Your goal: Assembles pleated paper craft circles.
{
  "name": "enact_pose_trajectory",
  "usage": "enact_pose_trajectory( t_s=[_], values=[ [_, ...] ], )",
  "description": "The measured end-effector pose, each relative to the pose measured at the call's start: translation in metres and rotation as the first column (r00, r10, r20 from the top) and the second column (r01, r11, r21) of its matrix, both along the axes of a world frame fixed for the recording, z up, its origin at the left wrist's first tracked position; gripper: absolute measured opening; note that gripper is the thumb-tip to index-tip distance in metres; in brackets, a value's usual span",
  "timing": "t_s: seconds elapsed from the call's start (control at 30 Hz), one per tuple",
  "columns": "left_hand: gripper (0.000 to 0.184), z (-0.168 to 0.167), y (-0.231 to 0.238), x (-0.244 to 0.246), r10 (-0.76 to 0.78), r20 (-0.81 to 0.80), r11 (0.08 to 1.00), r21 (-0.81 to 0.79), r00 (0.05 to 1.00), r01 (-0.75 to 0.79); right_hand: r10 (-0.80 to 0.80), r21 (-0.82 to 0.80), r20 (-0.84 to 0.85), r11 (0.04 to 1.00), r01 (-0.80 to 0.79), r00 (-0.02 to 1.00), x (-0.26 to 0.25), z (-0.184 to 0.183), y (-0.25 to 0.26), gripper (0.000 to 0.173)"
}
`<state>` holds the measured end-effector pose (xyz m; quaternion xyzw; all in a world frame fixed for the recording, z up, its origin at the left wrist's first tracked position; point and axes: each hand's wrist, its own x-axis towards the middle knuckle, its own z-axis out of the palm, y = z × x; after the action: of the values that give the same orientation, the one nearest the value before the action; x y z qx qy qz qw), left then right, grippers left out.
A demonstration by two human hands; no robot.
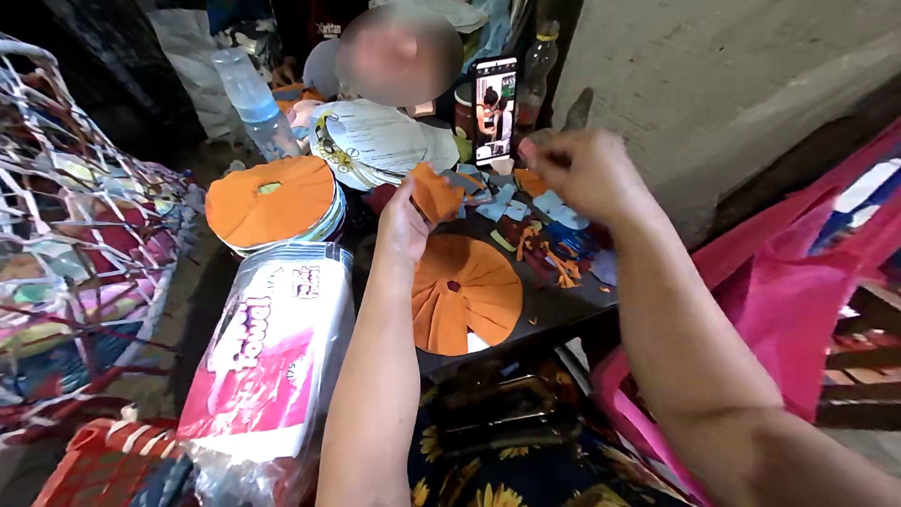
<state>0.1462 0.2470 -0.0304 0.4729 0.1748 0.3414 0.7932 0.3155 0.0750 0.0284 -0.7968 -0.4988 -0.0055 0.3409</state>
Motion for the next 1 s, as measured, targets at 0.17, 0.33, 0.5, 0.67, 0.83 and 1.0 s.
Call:
enact_pose_trajectory(
  t_s=[0.17,0.33,0.5,0.67,0.83,1.0],
  values=[
    [0.036,0.011,-0.016,-0.001,-0.017,-0.114,0.993,0.11,0.993,0.03,-0.14,-0.426,0.104,0.888,0.171,0.985,0.016,-0.063,-0.05,0.028],
    [0.03,0.008,-0.02,0.002,0.02,-0.236,0.957,0.287,0.972,0.05,-0.089,-0.383,0.079,0.917,0.113,0.993,0.026,-0.076,-0.059,0.03],
    [0.028,0.008,-0.019,0.003,0.032,-0.272,0.965,0.26,0.962,0.042,-0.081,-0.561,0.049,0.822,0.095,0.995,0.037,-0.062,-0.039,0.035],
    [0.027,0.01,-0.021,0.003,0.005,-0.265,0.974,0.221,0.964,0.056,-0.05,-0.555,0.008,0.831,0.045,0.999,0.048,-0.055,-0.04,0.028],
    [0.028,0.017,-0.026,0.003,-0.002,-0.228,0.994,0.108,0.974,0.027,-0.167,-0.402,-0.197,0.912,0.075,0.966,0.034,-0.038,-0.059,0.032],
    [0.029,0.024,-0.031,-0.001,-0.025,-0.128,0.999,0.015,0.991,0.028,-0.028,0.109,-0.635,0.986,0.126,0.772,-0.004,-0.053,-0.064,0.026]
  ],
)
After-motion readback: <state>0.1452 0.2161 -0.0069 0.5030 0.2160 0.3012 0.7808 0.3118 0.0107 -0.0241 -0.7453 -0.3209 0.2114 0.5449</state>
